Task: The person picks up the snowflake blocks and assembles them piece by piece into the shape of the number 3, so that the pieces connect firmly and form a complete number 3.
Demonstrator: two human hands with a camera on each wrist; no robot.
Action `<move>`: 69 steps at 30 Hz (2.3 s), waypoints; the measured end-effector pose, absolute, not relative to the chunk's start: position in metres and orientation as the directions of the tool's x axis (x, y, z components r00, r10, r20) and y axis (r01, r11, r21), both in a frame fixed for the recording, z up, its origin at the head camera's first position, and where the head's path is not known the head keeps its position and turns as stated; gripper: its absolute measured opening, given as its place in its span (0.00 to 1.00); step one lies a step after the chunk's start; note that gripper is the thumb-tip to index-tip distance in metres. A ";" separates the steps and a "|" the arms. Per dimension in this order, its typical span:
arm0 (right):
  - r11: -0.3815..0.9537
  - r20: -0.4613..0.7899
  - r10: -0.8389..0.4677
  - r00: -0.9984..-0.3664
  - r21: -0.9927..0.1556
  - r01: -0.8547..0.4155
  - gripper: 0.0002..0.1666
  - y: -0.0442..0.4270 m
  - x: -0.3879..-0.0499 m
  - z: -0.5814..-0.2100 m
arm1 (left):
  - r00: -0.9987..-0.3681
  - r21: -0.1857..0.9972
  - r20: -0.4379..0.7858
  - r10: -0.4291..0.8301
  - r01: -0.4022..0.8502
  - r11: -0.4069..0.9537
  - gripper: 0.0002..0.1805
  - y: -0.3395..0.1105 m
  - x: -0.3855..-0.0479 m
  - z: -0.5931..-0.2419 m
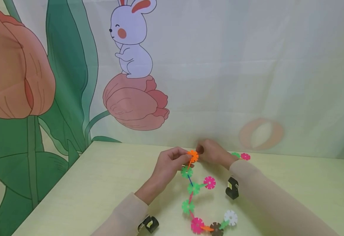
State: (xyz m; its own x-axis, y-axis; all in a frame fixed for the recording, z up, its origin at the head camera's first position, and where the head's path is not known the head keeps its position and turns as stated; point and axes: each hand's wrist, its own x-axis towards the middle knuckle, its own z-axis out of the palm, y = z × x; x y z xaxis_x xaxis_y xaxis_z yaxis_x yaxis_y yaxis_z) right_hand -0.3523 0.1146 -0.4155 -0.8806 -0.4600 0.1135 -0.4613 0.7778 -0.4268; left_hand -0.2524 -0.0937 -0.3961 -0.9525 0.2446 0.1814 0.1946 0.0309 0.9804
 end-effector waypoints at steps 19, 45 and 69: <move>0.755 -0.015 -0.358 -0.934 -0.593 -0.280 0.13 0.130 -0.343 -0.417 | -0.945 0.977 0.202 0.256 0.214 0.020 0.10 -0.093 -0.251 -0.395; 0.225 0.344 -0.315 -0.885 -0.878 -0.422 0.10 0.162 -0.264 -0.374 | -0.944 0.973 0.188 0.271 0.217 0.083 0.11 -0.091 -0.250 -0.398; 0.176 0.413 -0.338 -0.845 -0.855 -0.488 0.10 0.162 -0.246 -0.379 | -0.931 0.975 0.174 0.321 0.208 0.073 0.12 -0.089 -0.246 -0.398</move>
State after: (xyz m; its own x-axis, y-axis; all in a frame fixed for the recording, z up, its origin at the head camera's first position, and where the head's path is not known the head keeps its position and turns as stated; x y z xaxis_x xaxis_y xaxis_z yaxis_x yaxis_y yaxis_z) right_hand -0.2456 0.1617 -0.3792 -0.8455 -0.3383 0.4132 -0.4881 0.1757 -0.8549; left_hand -0.2463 -0.0888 -0.3982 -0.9310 0.3207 0.1743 0.2079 0.0733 0.9754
